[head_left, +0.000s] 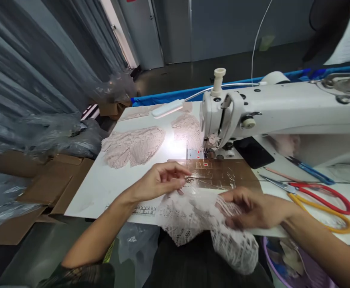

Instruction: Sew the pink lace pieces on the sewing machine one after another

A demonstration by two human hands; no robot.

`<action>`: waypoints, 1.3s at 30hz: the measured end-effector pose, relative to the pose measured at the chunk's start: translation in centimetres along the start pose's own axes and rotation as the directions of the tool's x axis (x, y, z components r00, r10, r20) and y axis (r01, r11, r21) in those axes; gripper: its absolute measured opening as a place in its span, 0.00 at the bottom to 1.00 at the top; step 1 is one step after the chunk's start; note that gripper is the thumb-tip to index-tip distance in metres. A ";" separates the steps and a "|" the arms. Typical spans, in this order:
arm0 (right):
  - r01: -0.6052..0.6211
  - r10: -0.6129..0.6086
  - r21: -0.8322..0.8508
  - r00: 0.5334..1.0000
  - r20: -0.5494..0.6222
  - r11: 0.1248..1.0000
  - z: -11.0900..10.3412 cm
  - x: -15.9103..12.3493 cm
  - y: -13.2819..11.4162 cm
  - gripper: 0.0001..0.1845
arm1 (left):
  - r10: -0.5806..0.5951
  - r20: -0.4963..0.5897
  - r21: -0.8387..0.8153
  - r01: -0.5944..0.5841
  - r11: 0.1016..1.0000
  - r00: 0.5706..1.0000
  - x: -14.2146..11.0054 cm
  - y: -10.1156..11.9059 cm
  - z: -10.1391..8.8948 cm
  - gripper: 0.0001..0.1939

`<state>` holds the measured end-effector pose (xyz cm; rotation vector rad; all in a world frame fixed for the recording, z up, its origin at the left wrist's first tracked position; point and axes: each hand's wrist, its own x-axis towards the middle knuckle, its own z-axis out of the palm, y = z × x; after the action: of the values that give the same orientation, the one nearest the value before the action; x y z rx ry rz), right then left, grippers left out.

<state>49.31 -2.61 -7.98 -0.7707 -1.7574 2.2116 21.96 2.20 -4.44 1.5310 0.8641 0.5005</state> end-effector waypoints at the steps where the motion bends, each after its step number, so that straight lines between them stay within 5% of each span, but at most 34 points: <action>1: -0.014 0.012 -0.030 0.998 -0.060 0.999 -0.9 0.0 0.1 0.18 | -0.001 -0.031 0.089 0.004 0.996 1.000 0.2 -0.3 -0.5 0.13; 4: -0.036 -0.036 -0.209 0.944 -0.329 0.977 -4.0 0.5 0.3 0.18 | 0.058 -0.146 0.387 0.003 0.922 0.988 1.5 -1.5 -1.3 0.14; 7: -0.282 -0.135 -0.482 0.736 -0.663 0.830 -6.3 1.5 0.5 0.15 | 0.194 -0.202 0.638 -0.021 0.770 0.960 3.6 -3.2 -1.3 0.15; 9: -0.433 -0.235 -0.562 0.604 -0.762 0.705 -7.2 2.1 0.6 0.12 | 0.276 -0.197 0.737 -0.043 0.674 0.941 4.8 -4.2 -1.3 0.15; 11: -0.496 -0.264 -0.565 0.551 -0.791 0.659 -7.4 2.3 0.7 0.13 | 0.337 -0.196 0.808 -0.043 0.588 0.921 5.6 -5.1 -1.4 0.15; 16: -0.451 -0.207 -0.510 0.567 -0.798 0.733 -7.3 1.4 0.9 0.17 | 0.502 -0.238 0.906 0.003 0.424 0.831 5.7 -5.7 -1.8 0.14; 21: -0.344 -0.177 -0.428 0.568 -0.803 0.836 -6.4 1.4 1.1 0.15 | 0.403 -0.143 0.713 -0.188 0.675 0.904 4.7 -5.0 0.0 0.15; 24: -0.098 -0.069 -0.190 0.696 -0.715 0.977 -4.9 2.7 0.8 0.19 | 0.169 -0.151 0.371 -0.103 0.923 0.974 4.4 -4.5 1.2 0.22; 27: 0.161 -0.123 0.022 0.828 -0.547 0.987 -3.6 4.2 0.6 0.28 | -0.069 -0.087 0.017 0.070 0.997 0.994 4.4 -4.3 1.1 0.34; 29: 0.244 -0.211 -0.018 0.798 -0.564 0.970 -3.4 4.7 0.7 0.27 | -0.124 -0.126 -0.003 0.125 0.992 0.984 4.4 -4.4 0.5 0.35; 31: 0.170 -0.251 -0.185 0.707 -0.661 0.968 -3.6 4.6 1.1 0.21 | -0.129 -0.176 0.062 0.141 0.988 0.976 4.4 -4.8 -0.1 0.32; 34: -0.068 -0.362 -0.507 0.619 -0.697 0.859 -3.9 4.3 1.9 0.14 | -0.118 -0.192 0.142 0.146 0.979 0.974 4.2 -5.3 -0.6 0.31; 39: -0.177 -0.594 -0.883 0.680 -0.429 0.434 -3.2 5.0 2.9 0.16 | -0.105 -0.236 0.289 0.173 0.942 0.966 3.9 -5.1 -0.3 0.28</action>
<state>47.23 1.68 -12.51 -1.2192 -2.2458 0.4048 22.95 5.25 -10.04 1.7018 1.2603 0.4495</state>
